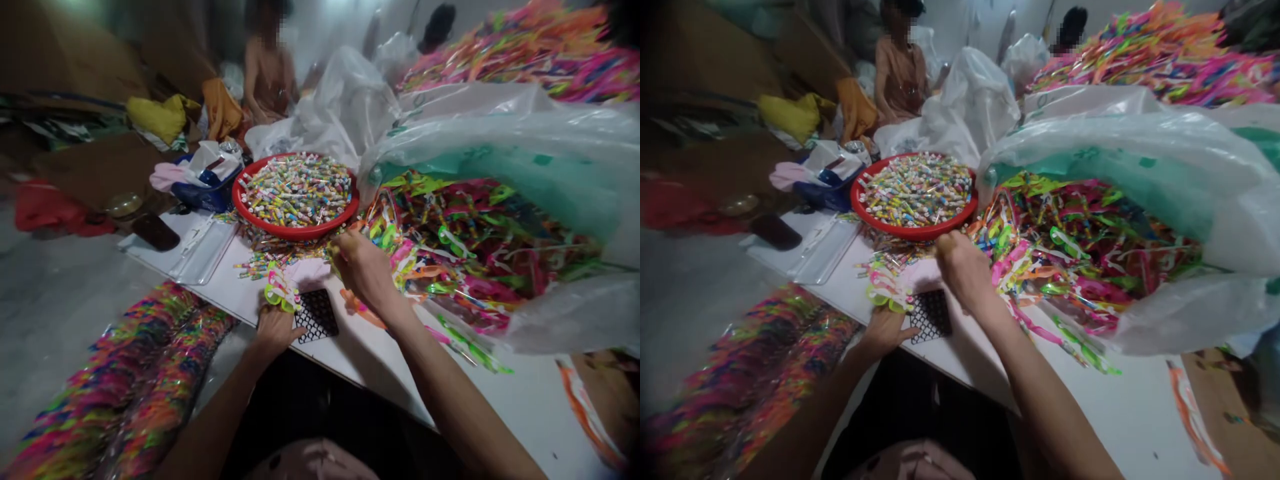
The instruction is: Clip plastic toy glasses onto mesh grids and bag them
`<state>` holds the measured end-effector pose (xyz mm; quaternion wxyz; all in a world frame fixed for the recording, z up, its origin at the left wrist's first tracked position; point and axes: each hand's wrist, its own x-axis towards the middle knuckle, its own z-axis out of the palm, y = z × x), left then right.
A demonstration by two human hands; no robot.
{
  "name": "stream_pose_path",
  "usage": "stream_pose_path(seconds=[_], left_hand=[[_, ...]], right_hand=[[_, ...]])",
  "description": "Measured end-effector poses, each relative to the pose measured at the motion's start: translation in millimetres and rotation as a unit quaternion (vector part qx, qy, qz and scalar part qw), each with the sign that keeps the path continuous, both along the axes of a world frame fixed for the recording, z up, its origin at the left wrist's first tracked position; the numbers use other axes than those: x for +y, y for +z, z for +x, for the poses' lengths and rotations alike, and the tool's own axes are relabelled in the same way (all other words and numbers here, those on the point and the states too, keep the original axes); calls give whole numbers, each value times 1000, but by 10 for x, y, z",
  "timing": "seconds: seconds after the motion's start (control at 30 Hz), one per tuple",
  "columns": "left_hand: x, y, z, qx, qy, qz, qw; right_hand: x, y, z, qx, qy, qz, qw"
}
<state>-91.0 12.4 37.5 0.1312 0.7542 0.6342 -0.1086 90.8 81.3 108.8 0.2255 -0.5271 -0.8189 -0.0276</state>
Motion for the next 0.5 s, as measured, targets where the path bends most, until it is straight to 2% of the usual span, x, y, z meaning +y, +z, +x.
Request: stream_pose_path(seconds=[0.07,0.1,0.17,0.23,0.3,0.43,0.5], left_hand=[[-6,8,-3,-9,4,2,1000],[-13,11,-4,-12,5,3,1000],[-40,8,-10,-14,7,5,1000],[-82,-8,-20,-11,13,10,1000],[-124,-33,-31,-7,21,20,1000],[-157,-55,-49,-10,27,33,999],[-152,-31,-64,-18,20,27,999]], right_hand=[[-438,-282,58,33,91,44,994],[-636,-456,111,35,119,39,991],[-955,-799,247,28,110,-13,993],[-1167,-1034,382,11,55,-66,996],[-1280,-1102,466,1,-11,-118,993],[-1269,-961,408,-2,-140,-247,959],[-1201,-896,330,-12,-177,-311,934]])
